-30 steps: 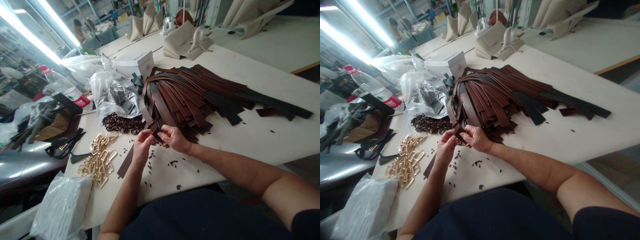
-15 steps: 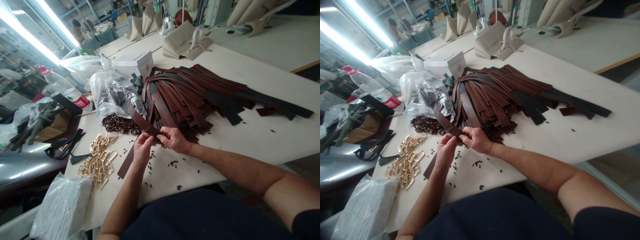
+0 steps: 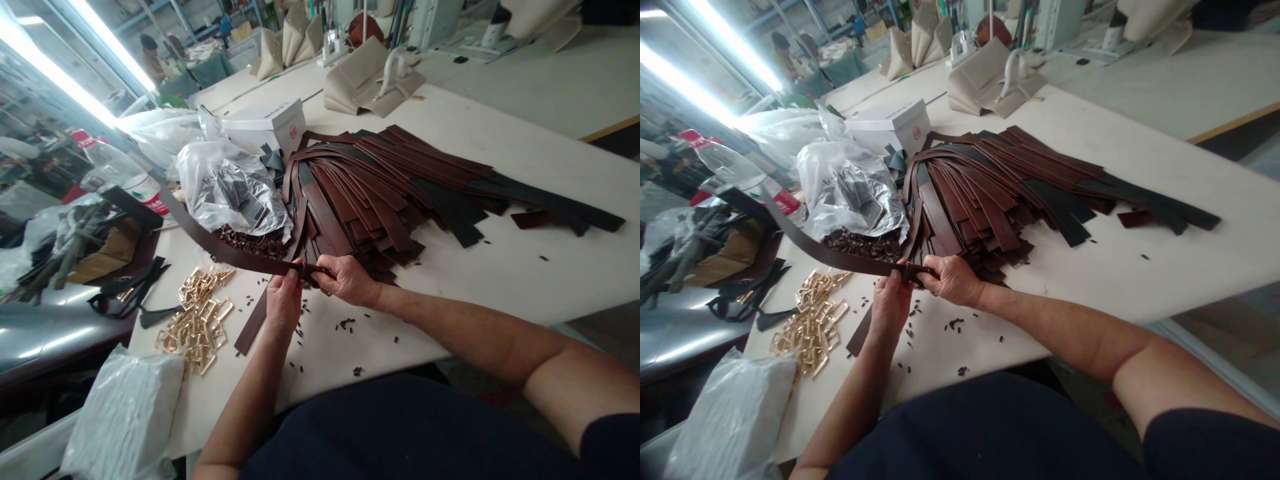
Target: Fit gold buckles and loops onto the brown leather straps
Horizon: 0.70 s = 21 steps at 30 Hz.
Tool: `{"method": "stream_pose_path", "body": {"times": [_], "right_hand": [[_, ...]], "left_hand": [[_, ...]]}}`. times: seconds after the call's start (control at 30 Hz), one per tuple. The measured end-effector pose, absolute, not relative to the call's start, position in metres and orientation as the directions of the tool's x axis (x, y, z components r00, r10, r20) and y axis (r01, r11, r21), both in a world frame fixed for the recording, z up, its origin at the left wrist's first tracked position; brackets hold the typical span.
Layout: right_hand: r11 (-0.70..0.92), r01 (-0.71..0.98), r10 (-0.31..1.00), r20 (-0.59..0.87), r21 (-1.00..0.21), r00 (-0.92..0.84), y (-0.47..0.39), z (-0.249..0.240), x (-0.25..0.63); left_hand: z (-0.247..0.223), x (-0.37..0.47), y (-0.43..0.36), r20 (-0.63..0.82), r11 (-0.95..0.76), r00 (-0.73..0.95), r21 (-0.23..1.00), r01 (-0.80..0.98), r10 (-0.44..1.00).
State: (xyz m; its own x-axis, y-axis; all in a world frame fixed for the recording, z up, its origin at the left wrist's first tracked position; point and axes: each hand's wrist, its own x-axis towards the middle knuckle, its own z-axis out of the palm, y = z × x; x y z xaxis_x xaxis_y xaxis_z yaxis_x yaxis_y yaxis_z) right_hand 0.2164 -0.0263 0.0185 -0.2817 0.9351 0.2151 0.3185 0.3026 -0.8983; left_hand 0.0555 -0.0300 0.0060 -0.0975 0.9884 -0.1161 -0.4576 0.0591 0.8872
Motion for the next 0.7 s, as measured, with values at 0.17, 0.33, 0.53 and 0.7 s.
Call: {"method": "stream_pose_path", "body": {"times": [0.17,0.33,0.53,0.7], "right_hand": [[0.323,0.33,0.932,0.237,-0.887,-0.275,-0.025,0.016,0.216],[0.289,0.086,0.913,0.248,-0.953,-0.324,-0.024,0.011,0.215],[0.222,0.02,0.921,0.203,-0.975,-0.333,-0.031,0.013,0.217],[0.262,0.102,0.937,0.228,-0.96,-0.263,-0.038,0.013,0.22]], "left_hand": [[0.007,0.064,-0.034,-0.16,0.131,-0.032,0.893,-0.431,0.987],[0.012,0.063,-0.033,-0.081,0.066,-0.029,0.934,-0.35,0.996],[0.008,0.064,-0.033,-0.068,0.093,0.082,0.928,-0.361,0.994],[0.01,0.068,-0.039,-0.075,0.145,0.205,0.924,-0.354,0.976]]}}
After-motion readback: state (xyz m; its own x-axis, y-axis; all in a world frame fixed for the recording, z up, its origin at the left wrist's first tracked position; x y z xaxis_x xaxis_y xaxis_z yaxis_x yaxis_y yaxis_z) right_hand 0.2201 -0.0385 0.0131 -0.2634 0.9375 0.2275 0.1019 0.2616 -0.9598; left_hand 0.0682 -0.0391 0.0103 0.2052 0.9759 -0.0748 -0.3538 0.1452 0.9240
